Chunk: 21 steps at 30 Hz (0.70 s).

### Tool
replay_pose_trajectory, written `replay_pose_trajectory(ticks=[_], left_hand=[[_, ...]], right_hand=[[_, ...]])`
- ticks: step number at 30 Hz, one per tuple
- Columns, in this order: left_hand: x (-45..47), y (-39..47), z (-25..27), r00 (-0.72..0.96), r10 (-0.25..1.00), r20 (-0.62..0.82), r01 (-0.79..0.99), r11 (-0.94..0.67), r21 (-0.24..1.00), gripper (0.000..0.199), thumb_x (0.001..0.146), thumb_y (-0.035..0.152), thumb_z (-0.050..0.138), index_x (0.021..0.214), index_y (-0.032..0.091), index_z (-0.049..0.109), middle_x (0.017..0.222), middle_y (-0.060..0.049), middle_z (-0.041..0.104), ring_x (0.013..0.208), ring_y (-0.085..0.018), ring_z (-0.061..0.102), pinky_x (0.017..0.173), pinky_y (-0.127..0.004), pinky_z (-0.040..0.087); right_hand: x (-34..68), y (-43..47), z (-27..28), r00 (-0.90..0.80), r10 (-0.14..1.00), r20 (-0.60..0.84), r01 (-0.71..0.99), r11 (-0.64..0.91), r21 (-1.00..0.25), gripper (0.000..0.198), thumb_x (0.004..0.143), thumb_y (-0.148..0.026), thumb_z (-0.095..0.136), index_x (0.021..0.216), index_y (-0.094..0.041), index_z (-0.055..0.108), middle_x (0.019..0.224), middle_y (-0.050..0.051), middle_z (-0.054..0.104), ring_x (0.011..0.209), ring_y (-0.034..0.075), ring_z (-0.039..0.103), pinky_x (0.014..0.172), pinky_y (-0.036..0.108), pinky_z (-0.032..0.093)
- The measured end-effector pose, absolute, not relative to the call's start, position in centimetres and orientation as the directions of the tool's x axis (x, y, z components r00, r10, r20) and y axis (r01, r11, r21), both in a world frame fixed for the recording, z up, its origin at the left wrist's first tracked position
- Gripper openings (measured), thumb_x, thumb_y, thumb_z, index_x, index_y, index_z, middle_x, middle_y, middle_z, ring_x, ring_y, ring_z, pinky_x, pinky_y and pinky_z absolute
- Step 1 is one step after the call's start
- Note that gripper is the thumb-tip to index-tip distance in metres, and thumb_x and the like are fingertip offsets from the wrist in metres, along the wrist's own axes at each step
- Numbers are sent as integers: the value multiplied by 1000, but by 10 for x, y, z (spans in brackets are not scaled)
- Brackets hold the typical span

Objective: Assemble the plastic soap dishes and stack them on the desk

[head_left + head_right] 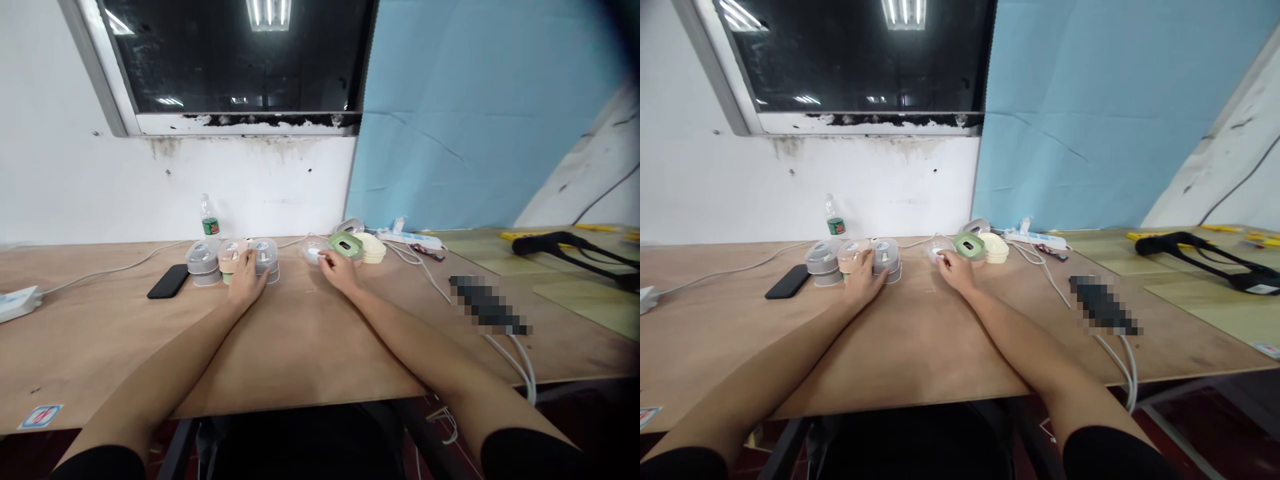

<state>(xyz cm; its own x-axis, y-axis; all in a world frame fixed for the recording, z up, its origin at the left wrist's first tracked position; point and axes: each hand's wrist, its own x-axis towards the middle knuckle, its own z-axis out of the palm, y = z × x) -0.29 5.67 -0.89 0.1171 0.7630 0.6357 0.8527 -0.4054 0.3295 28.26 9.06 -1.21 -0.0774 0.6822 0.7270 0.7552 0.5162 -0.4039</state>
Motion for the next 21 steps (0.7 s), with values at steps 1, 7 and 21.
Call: replay_pose_trajectory(ticks=[1,7,21], left_hand=[[-3,57,-9,117,760,639,849,-411,333,62,90,41,52,144,17,34,146,-17,38,131,-34,45,102,-47,46],[-5,54,-7,161,656,738,791,-532,300,56,91,37,51,142,17,35,140,-17,42,132,-30,43,107,-47,40],[10,39,-9,725,592,352,587,-799,133,32,93,39,43,110,20,63,107,-8,68,96,-22,65,81,-35,53]], right_hand=[[290,94,-10,-39,649,760,763,510,-397,32,91,-38,46,105,-19,67,89,9,68,79,21,60,80,33,45],[367,121,-8,290,483,826,853,261,-452,35,89,-29,38,111,-12,61,108,17,60,108,29,49,99,44,37],[421,151,-40,526,679,511,718,-33,-695,29,66,-27,64,92,-15,67,124,17,50,119,31,46,106,46,34]])
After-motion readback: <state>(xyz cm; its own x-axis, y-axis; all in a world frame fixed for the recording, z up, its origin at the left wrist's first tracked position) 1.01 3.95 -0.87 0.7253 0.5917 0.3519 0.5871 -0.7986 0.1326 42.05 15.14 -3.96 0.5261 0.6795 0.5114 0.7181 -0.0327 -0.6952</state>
